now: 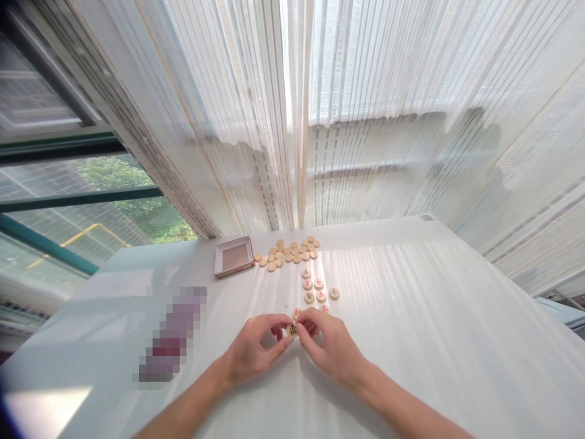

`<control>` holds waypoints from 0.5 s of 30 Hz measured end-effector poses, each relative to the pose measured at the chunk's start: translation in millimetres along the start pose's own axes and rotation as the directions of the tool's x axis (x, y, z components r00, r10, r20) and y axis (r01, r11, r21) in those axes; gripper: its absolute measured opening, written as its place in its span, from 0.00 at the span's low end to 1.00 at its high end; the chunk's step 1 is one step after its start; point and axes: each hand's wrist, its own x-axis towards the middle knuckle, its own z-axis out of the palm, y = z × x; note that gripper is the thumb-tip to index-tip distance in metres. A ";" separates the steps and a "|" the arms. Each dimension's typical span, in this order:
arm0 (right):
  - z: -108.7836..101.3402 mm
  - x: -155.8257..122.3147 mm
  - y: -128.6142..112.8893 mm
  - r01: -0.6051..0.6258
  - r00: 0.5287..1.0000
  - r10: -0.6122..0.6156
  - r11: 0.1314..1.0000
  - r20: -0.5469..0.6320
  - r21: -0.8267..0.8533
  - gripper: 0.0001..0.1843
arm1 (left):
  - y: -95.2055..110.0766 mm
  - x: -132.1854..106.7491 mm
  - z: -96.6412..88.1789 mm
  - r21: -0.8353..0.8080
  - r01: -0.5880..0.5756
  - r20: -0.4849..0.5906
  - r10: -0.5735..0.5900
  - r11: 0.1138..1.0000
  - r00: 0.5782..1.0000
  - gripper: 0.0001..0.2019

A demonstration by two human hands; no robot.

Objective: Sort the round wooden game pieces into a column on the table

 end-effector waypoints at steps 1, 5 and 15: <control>0.1 -0.3 0.4 0.017 1.000 -0.017 1.000 -0.002 -0.002 0.09 | -0.9 0.0 0.1 -0.014 0.010 -0.007 -0.010 1.000 1.000 0.16; 1.6 -1.7 4.3 0.089 0.996 -0.089 0.996 -0.011 -0.008 0.08 | -0.8 1.8 -0.3 -0.078 0.048 -0.017 -0.050 0.996 0.999 0.16; 4.5 -3.2 10.1 0.131 0.991 -0.131 0.991 -0.007 -0.013 0.12 | 7.6 3.2 -5.2 -0.222 0.128 0.014 -0.128 0.966 0.992 0.13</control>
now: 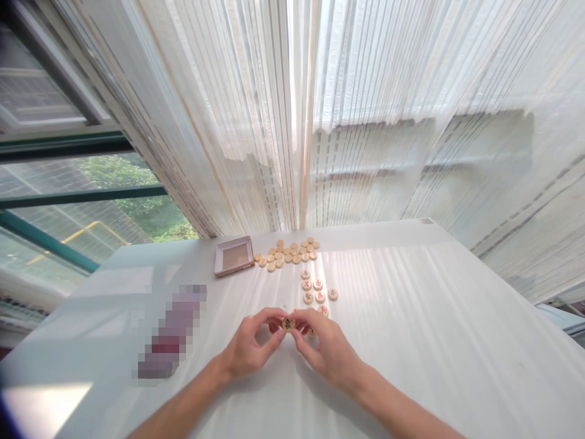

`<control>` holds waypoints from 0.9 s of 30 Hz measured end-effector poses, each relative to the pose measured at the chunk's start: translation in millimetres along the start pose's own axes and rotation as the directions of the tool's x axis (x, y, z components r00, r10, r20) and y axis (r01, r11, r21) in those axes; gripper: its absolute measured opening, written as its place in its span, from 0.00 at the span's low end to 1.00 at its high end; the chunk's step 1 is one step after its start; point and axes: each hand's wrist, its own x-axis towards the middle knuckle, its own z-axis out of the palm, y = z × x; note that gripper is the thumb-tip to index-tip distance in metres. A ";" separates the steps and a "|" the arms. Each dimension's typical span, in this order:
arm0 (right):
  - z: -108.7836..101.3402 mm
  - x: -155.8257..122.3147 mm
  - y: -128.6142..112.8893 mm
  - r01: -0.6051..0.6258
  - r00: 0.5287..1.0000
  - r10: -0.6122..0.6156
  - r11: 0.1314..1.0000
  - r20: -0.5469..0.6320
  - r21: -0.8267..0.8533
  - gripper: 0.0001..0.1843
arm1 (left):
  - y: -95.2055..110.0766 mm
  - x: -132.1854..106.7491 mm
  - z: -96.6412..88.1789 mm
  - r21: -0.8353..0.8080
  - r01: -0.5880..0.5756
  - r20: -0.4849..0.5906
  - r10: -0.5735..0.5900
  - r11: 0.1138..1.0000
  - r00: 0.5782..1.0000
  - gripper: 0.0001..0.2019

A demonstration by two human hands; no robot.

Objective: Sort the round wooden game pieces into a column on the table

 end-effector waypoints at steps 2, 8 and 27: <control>-0.2 0.1 -0.7 0.009 1.000 -0.009 1.000 0.012 0.002 0.11 | -0.4 0.5 -0.4 -0.009 0.005 -0.001 -0.005 1.000 1.000 0.11; -1.0 -0.3 -3.1 -0.029 0.999 0.028 0.999 0.042 0.020 0.08 | -5.3 2.4 2.0 0.037 0.025 -0.005 -0.025 0.999 1.000 0.08; 0.3 -0.2 -7.6 -0.076 0.994 0.075 0.997 0.077 0.019 0.09 | -5.7 1.5 1.2 0.041 0.075 0.003 -0.075 0.996 0.997 0.06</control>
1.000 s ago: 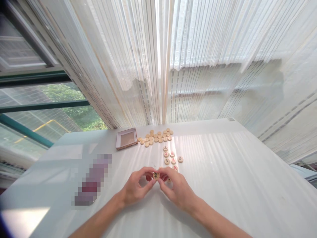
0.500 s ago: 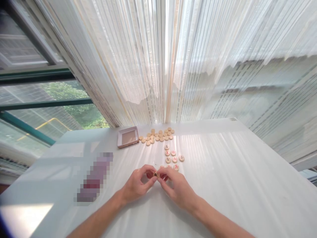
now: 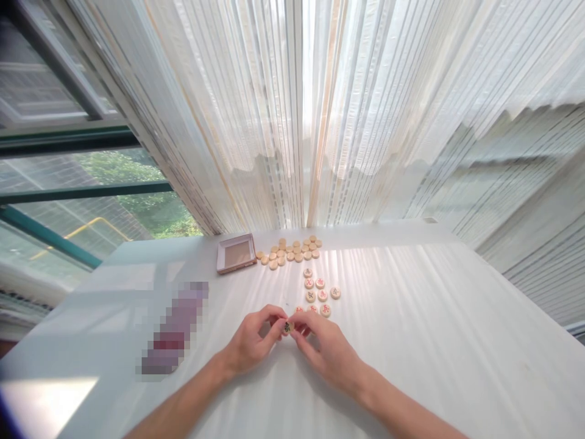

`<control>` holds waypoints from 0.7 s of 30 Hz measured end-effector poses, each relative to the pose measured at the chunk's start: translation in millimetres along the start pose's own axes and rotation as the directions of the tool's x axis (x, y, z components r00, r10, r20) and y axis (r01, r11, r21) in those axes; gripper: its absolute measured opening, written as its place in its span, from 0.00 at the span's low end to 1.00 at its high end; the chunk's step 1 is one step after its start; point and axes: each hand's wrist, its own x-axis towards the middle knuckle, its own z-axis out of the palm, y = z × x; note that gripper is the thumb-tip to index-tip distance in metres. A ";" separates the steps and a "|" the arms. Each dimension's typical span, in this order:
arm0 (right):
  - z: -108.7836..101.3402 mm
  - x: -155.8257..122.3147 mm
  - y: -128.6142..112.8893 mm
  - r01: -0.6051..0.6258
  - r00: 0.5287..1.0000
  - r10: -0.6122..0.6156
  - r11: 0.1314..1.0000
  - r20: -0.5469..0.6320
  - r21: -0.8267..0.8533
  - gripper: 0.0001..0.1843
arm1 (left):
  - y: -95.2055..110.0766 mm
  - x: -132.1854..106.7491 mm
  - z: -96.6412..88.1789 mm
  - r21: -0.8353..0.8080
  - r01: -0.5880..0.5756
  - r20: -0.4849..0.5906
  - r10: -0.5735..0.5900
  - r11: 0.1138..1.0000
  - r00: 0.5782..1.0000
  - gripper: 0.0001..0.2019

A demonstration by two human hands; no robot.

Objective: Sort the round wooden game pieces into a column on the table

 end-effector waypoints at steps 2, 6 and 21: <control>0.3 0.0 0.6 -0.013 1.000 0.013 1.000 -0.010 -0.003 0.09 | 0.6 0.2 -0.3 -0.005 -0.028 -0.006 0.028 1.000 1.000 0.06; 1.1 -0.7 3.7 -0.005 0.999 0.005 1.000 -0.050 0.003 0.10 | 2.0 0.2 -0.8 -0.009 -0.082 -0.011 0.082 0.997 0.997 0.09; -3.4 0.3 0.2 -0.061 0.998 0.062 0.998 -0.031 0.025 0.11 | 1.2 1.2 2.0 0.076 -0.161 -0.046 0.164 0.984 0.985 0.14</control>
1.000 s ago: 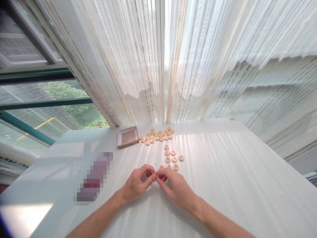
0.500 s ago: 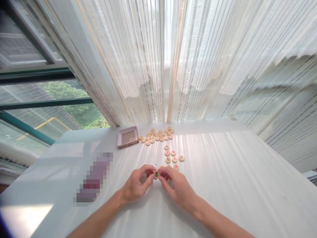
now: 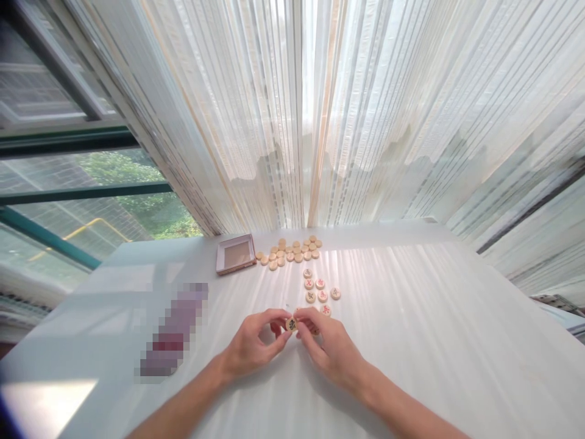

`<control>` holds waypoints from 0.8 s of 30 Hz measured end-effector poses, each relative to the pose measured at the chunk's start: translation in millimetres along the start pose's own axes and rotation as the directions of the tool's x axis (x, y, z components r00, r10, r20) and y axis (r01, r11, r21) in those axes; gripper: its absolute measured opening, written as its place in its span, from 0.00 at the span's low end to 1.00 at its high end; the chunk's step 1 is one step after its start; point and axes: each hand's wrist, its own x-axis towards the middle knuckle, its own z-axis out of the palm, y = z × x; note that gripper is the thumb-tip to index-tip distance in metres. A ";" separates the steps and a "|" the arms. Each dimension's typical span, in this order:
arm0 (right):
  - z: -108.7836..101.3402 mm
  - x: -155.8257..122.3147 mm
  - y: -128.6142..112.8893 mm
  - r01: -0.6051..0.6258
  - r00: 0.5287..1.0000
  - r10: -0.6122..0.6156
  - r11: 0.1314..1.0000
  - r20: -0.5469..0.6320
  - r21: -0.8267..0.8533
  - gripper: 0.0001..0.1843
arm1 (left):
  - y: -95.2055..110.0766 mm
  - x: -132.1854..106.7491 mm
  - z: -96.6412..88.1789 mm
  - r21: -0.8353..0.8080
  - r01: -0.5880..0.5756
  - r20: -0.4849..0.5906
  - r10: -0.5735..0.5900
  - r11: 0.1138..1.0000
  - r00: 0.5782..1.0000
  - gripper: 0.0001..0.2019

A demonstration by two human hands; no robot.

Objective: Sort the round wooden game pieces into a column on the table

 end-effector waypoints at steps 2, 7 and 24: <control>0.4 0.5 -1.5 -0.006 1.000 0.006 1.000 0.005 0.009 0.10 | 1.2 0.1 -0.1 0.005 -0.021 0.005 0.021 1.000 1.000 0.14; 0.4 2.2 -1.8 -0.033 0.999 0.033 0.999 0.005 0.040 0.06 | 4.2 0.7 1.2 0.078 -0.077 -0.003 0.077 0.994 0.997 0.12; 0.1 -0.4 -0.9 0.056 0.998 -0.057 0.998 -0.018 -0.036 0.09 | -0.9 -4.2 2.1 0.055 -0.075 -0.014 0.075 0.996 0.997 0.15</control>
